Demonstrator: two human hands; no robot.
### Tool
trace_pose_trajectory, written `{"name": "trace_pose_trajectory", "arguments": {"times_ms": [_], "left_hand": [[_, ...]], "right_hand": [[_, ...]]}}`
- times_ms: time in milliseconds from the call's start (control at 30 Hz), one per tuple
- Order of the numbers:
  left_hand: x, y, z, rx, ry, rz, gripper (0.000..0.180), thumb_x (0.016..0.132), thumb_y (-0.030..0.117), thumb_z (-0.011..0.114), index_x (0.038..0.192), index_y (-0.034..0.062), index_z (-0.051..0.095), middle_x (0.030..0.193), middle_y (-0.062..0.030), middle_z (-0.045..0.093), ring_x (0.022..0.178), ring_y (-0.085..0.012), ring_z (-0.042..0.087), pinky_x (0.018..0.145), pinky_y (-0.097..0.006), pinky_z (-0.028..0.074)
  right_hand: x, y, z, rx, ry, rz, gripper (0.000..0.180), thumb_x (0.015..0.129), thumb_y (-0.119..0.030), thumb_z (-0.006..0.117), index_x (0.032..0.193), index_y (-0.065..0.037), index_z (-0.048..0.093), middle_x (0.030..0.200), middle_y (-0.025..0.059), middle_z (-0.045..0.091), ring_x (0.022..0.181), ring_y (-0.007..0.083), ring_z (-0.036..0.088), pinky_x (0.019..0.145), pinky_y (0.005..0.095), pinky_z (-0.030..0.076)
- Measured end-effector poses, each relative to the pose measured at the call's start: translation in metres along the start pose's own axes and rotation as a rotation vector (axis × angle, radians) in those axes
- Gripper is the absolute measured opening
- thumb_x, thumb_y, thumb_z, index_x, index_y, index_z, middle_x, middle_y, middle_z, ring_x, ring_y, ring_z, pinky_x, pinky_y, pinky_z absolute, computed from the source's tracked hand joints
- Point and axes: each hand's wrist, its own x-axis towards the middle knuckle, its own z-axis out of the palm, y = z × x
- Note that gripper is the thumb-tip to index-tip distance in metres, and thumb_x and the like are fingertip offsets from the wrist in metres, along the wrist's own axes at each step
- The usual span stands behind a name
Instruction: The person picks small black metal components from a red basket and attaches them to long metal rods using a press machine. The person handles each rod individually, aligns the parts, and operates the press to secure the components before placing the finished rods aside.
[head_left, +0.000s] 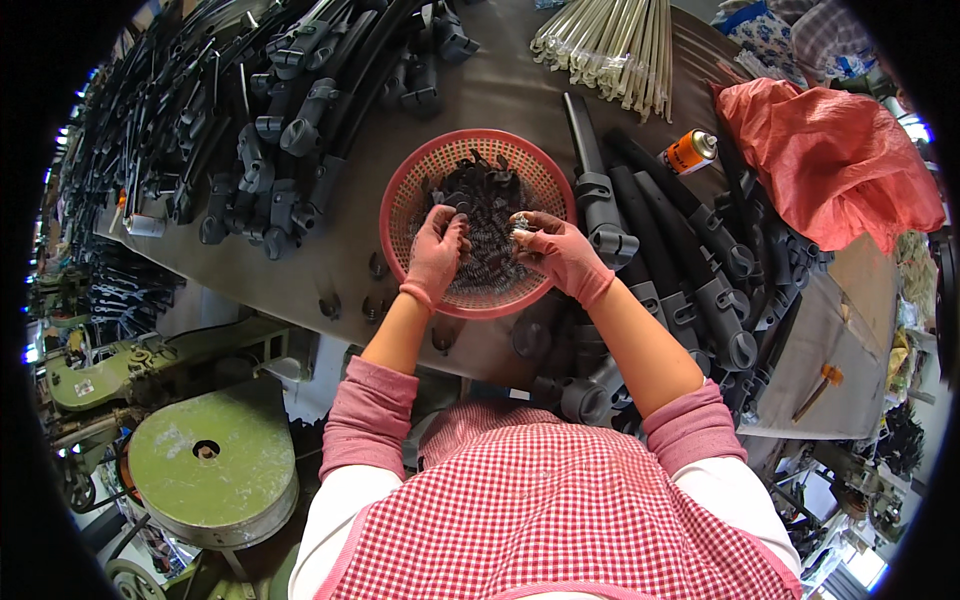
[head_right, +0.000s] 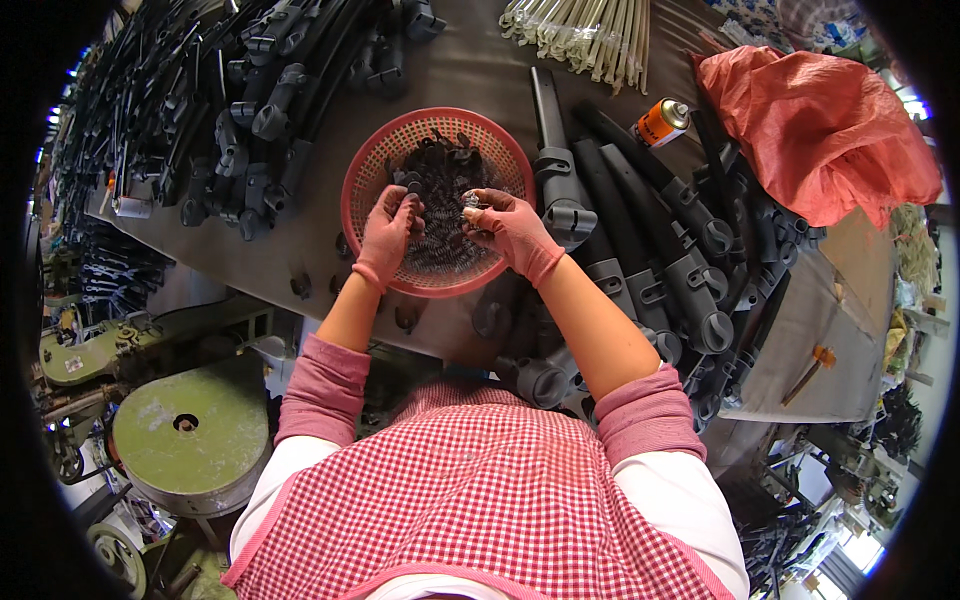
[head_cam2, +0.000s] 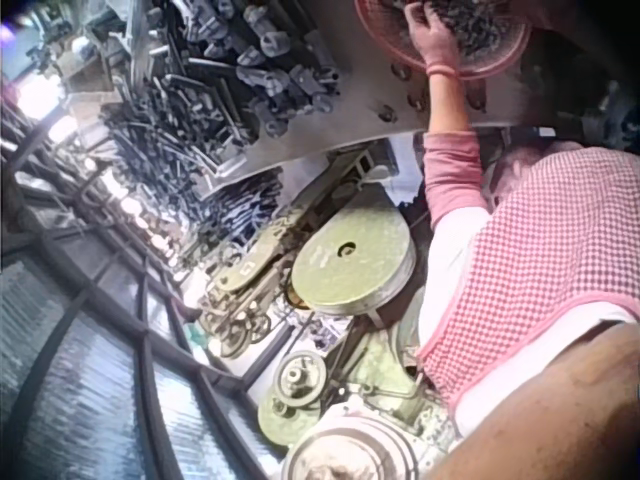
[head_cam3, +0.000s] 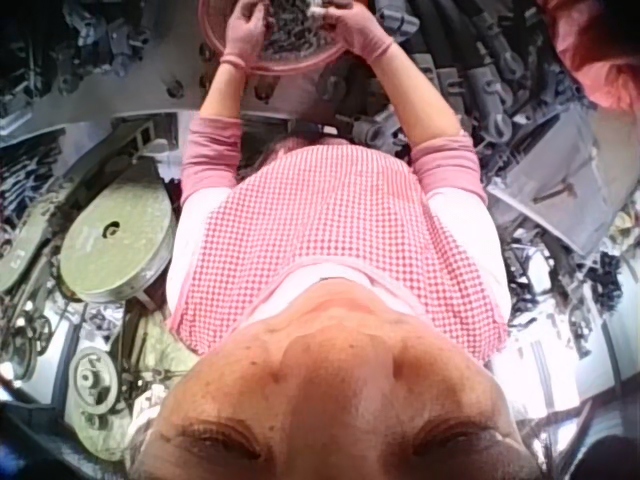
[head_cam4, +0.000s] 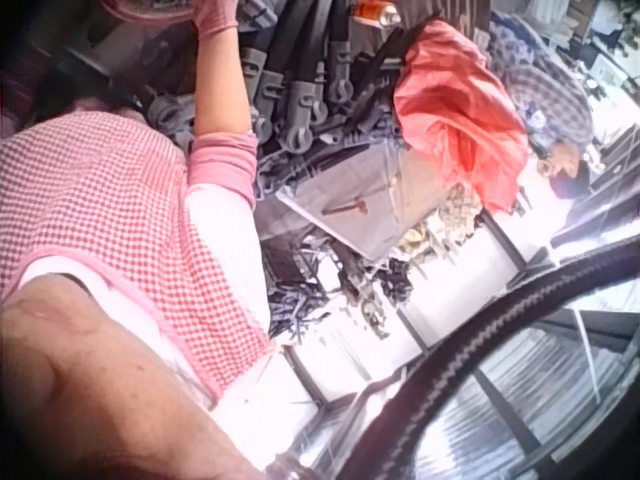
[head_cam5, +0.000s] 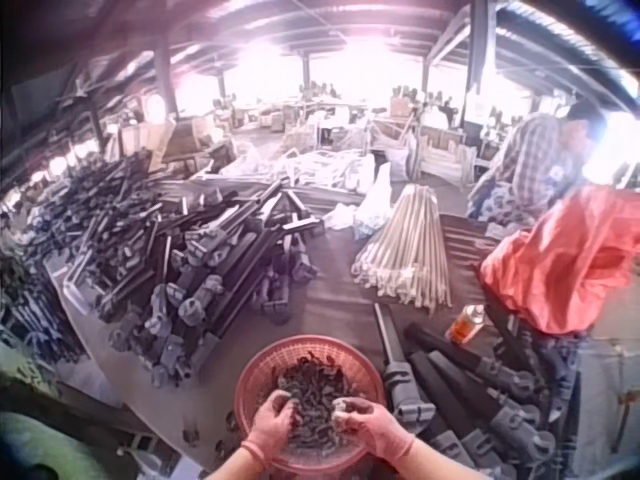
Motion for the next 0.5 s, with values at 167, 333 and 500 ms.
{"name": "trace_pose_trajectory", "arguments": {"times_ms": [167, 333, 500], "left_hand": [[-0.037, 0.028, 0.032, -0.109, -0.032, -0.153, 0.020, 0.095, 0.015, 0.065, 0.112, 0.0055, 0.064, 0.089, 0.0025, 0.064, 0.072, -0.0047, 0.058, 0.061, -0.021, 0.048], [-0.057, 0.043, 0.049, -0.105, -0.146, 0.099, 0.028, 0.090, 0.005, 0.069, 0.117, 0.0010, 0.063, 0.101, -0.0027, 0.069, 0.089, -0.0087, 0.065, 0.073, -0.022, 0.054], [-0.057, 0.046, 0.051, -0.082, -0.141, 0.110, 0.024, 0.094, 0.008, 0.066, 0.117, 0.0016, 0.063, 0.097, -0.0019, 0.067, 0.080, -0.0079, 0.064, 0.069, -0.022, 0.054]], "right_hand": [[-0.024, -0.010, 0.012, -0.050, -0.019, 0.007, 0.023, 0.090, -0.007, 0.069, 0.112, -0.003, 0.065, 0.095, 0.0012, 0.066, 0.085, 0.0100, 0.063, 0.072, 0.0224, 0.053], [-0.048, -0.023, 0.028, -0.093, -0.181, -0.029, 0.022, 0.094, -0.012, 0.066, 0.114, -0.002, 0.066, 0.094, 0.0001, 0.067, 0.077, 0.0074, 0.061, 0.067, 0.0200, 0.051], [-0.067, -0.031, 0.039, -0.165, -0.183, -0.067, 0.026, 0.093, -0.013, 0.066, 0.114, 0.001, 0.068, 0.093, 0.0063, 0.072, 0.074, 0.0136, 0.064, 0.068, 0.0260, 0.051]]}}
